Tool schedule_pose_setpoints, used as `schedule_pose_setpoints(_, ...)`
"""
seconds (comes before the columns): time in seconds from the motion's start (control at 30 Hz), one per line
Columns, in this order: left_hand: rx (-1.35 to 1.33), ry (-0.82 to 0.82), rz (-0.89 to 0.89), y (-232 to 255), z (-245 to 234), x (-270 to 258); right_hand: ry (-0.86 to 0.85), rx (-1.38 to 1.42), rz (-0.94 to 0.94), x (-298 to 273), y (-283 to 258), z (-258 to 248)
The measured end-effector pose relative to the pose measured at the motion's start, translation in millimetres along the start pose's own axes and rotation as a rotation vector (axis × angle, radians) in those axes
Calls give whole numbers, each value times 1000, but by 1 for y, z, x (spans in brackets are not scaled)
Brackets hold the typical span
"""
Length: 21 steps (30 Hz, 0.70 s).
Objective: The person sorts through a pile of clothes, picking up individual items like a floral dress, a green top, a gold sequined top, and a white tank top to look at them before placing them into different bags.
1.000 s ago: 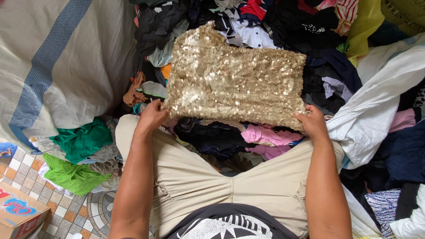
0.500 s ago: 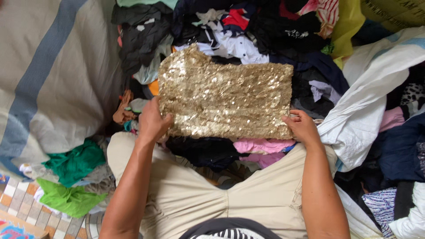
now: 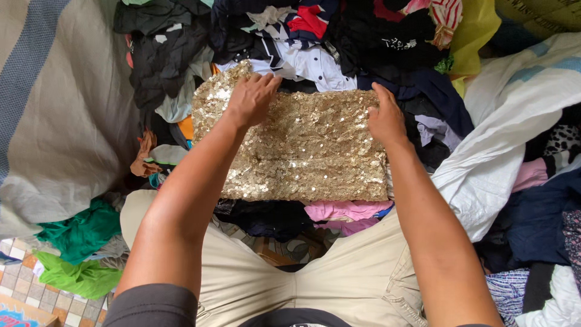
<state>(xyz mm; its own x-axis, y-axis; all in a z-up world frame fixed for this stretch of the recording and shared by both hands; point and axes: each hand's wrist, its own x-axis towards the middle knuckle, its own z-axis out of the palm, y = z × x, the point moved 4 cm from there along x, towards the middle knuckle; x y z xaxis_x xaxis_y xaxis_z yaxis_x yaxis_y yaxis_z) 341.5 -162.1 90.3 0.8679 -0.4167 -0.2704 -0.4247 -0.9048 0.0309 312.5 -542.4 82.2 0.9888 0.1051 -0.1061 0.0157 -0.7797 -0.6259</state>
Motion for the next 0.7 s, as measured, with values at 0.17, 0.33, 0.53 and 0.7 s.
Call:
schedule_pose_setpoints(0.17,323,-150,-18,-11,-19,-10,-164,-74,29,8,15,-9)
schedule_pose_setpoints(0.33,510,-242,-72,-48,-7,-23,-52,-88,-101,-8,35,-27)
schedule_pose_setpoints(0.53,316,281,111,-58,-47,-101,235,-313,-211,-63,22,-52)
schedule_pose_setpoints(0.7,112,657,189,-49,-8,-205,226,-239,-342,-122,42,-61)
